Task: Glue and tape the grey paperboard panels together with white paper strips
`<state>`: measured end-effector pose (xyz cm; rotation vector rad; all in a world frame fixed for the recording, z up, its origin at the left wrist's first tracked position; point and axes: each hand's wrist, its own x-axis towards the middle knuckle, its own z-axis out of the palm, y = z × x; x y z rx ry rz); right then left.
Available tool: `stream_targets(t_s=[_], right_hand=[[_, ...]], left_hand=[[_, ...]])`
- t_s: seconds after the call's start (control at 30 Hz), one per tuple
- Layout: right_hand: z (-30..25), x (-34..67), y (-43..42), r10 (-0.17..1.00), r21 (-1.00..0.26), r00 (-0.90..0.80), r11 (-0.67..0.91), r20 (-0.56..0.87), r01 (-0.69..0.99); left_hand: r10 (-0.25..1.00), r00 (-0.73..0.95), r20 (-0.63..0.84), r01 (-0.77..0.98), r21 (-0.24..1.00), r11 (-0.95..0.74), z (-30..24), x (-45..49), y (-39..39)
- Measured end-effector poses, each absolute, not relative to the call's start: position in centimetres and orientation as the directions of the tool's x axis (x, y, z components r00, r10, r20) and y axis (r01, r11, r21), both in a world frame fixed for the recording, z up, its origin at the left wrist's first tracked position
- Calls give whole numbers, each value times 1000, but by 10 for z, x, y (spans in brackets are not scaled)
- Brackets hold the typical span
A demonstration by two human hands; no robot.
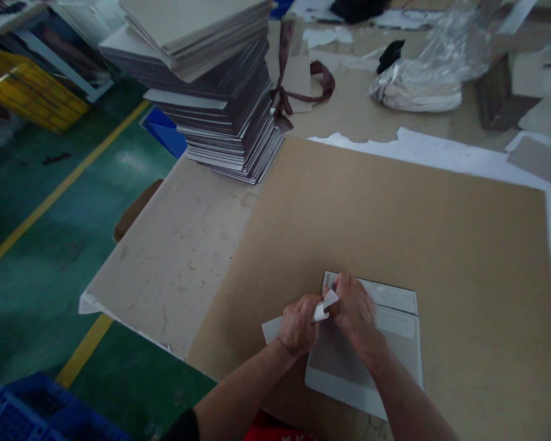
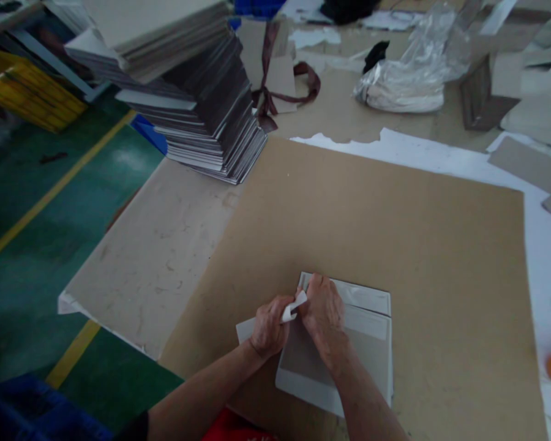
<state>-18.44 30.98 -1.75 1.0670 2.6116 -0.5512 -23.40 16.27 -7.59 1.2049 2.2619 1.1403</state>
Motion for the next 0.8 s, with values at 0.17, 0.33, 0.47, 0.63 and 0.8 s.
stream_targets(t_s=[0.17,0.33,0.47,0.63,0.8], right_hand=[[-7,-198,312,615,-171,-623,632,-483,756],[-3,-206,316,595,-133,-581,627,-555,768],[0,-211,316,592,-104,-552,622,-587,776],[2,-212,317,600,-88,-522,601,-607,794],[2,-210,319,602,-77,-508,596,-616,799]], left_hand=[[803,-592,72,527,788,318,-74,-236,162],[807,-586,67,517,798,310,-74,-236,162],[813,-579,65,524,794,309,-74,-237,163],[817,-573,63,534,785,313,-74,-237,163],[820,-570,48,537,777,328,-75,-237,163]])
